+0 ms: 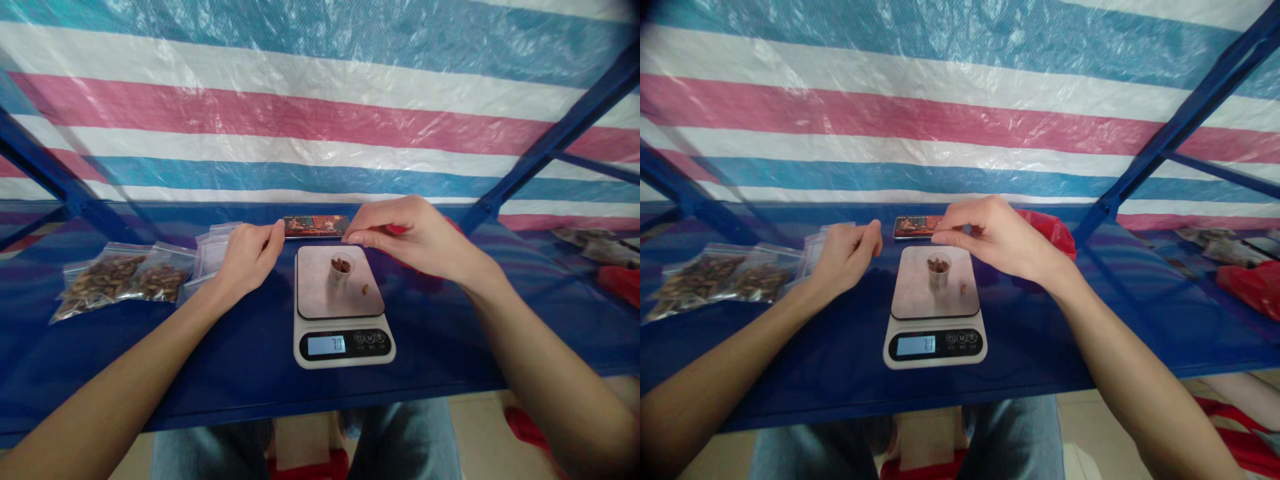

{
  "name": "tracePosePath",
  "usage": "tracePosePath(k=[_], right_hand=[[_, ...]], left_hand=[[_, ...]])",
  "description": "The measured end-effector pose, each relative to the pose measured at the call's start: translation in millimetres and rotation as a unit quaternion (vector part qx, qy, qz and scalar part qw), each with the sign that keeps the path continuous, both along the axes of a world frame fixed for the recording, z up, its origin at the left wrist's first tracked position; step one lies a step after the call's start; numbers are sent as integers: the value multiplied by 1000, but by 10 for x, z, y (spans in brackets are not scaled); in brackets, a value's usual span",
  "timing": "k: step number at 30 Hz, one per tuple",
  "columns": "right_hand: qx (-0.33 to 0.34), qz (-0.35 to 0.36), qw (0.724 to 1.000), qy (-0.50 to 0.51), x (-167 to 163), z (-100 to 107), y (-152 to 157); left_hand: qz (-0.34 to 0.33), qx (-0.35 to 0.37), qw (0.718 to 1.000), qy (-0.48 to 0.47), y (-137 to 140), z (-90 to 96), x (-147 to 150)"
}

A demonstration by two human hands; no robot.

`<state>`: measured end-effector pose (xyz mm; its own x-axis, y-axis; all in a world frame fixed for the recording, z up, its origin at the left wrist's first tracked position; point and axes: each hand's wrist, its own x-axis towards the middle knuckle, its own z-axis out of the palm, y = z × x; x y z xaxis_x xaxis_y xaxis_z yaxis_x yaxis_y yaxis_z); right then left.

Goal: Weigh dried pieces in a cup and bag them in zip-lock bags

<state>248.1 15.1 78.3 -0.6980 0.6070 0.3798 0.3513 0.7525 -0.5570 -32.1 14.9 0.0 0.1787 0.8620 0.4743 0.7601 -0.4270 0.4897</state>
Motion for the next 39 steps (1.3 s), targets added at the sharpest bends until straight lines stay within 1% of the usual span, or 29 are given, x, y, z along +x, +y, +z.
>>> tracePosePath(k=[1,3,6,10,13,21,25,28,30,32,35,39], right_hand=[[-8,-19,1000,10,62,8,0],[-48,-27,998,0,187,-3,16],[-122,7,991,-58,312,-86,58],[-182,39,978,-93,310,-217,66],[-199,44,973,-104,266,-272,48],[-207,56,971,-109,266,-335,76],[-194,60,972,-115,260,-392,101],[-171,66,977,-109,251,-383,98],[-132,46,987,-73,239,-349,78],[-82,0,997,-10,217,-314,47],[-32,-50,997,55,160,-302,2],[-8,-40,998,55,73,-371,-22]], left_hand=[[2,1,1000,0,2,-1,-3],[4,4,1000,1,9,-5,-10],[3,3,1000,-1,22,-16,-20],[5,7,1000,-8,41,-34,-32],[6,13,1000,-13,50,-41,-38],[2,15,1000,-14,46,-33,-51],[0,12,1000,-14,39,-24,-47],[2,13,1000,-12,37,-24,-40],[3,15,1000,-11,38,-29,-37],[3,15,1000,-12,41,-37,-37],[-2,9,1000,-10,50,-49,-38],[-5,9,1000,-9,56,-52,-39]])
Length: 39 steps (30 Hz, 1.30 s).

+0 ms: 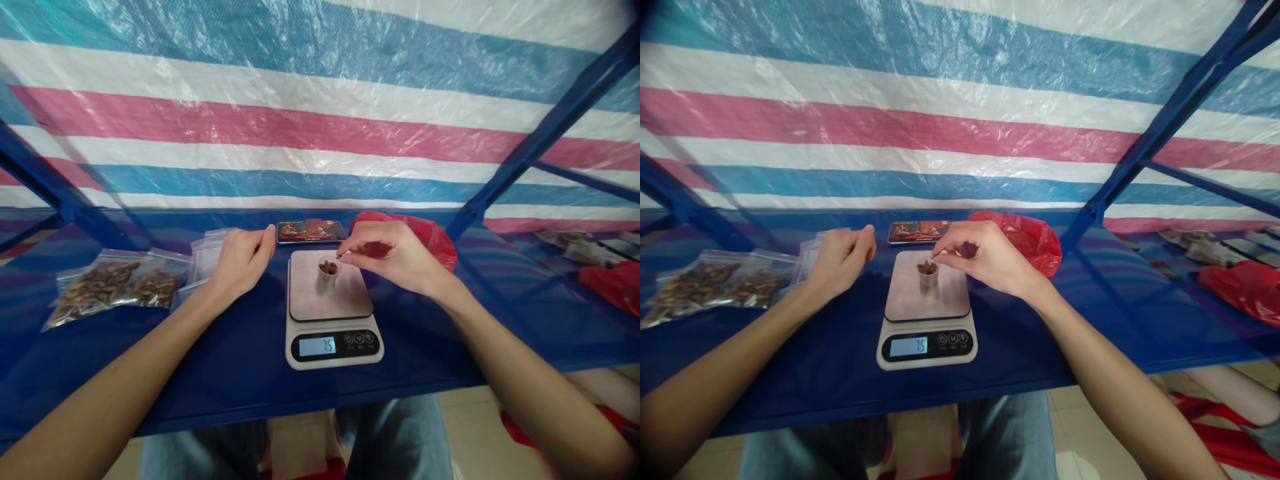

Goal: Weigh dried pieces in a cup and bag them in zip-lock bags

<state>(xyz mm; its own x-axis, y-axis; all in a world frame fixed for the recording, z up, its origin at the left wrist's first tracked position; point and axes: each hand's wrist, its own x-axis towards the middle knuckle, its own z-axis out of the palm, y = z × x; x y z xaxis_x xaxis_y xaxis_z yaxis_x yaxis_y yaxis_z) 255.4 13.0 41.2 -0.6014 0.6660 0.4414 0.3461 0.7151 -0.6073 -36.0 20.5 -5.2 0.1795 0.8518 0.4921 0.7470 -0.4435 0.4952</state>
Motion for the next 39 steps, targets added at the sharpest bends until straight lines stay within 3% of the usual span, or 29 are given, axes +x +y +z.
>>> tracePosePath(k=[6,9,13,16,26,33,39], right_hand=[[5,-3,1000,-3,-29,-49,-5],[11,-90,995,36,35,1,3],[29,-232,966,109,159,48,74],[46,-284,947,140,232,23,164],[44,-290,949,116,361,-145,377],[49,-285,956,42,358,-203,397],[79,-309,947,-38,484,-3,350]], left_hand=[[0,-4,1000,-4,-13,-4,-4],[-2,-5,1000,-8,-16,-7,-6],[7,-1,1000,-14,-21,10,1],[18,11,999,-25,-27,36,10],[38,44,997,-42,21,39,-74],[-9,16,997,74,183,41,-20],[7,13,998,61,141,-10,-85]])
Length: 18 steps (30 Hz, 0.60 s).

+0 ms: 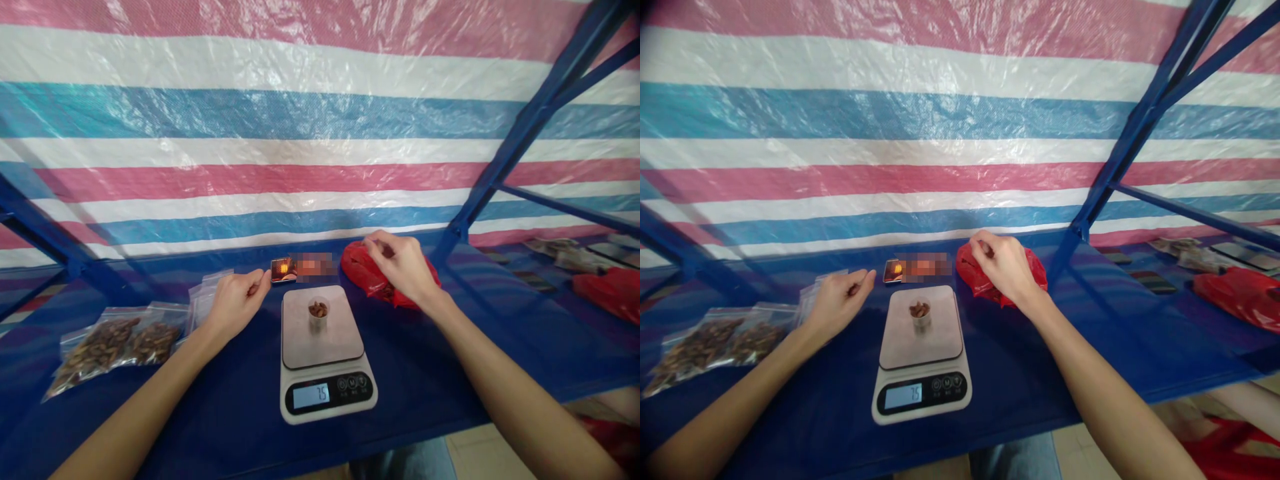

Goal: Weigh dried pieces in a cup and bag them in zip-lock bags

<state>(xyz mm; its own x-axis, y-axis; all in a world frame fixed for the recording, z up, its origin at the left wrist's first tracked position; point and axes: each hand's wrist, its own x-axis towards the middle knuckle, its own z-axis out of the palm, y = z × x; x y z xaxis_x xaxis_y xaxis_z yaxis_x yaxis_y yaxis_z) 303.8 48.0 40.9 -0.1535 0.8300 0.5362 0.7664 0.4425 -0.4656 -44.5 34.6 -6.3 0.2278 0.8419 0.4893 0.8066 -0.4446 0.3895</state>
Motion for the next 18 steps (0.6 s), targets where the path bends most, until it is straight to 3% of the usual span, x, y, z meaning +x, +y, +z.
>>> tracePosePath(k=[2,3,5,7,12,18], right_hand=[[-34,3,999,-25,160,112,-4],[-82,24,995,-48,248,149,-2],[-221,98,968,-71,395,161,13],[-312,152,934,-79,459,96,32],[-277,185,934,-130,295,-88,13],[-357,211,905,-93,289,-72,-166]], left_hand=[[5,-3,1000,-2,-14,-7,-60],[8,-3,1000,0,-14,-6,-86],[17,4,1000,1,-6,-1,-120],[20,6,1000,2,7,-3,-127],[4,-12,1000,13,8,-28,-103],[0,11,1000,7,0,-38,-115]])
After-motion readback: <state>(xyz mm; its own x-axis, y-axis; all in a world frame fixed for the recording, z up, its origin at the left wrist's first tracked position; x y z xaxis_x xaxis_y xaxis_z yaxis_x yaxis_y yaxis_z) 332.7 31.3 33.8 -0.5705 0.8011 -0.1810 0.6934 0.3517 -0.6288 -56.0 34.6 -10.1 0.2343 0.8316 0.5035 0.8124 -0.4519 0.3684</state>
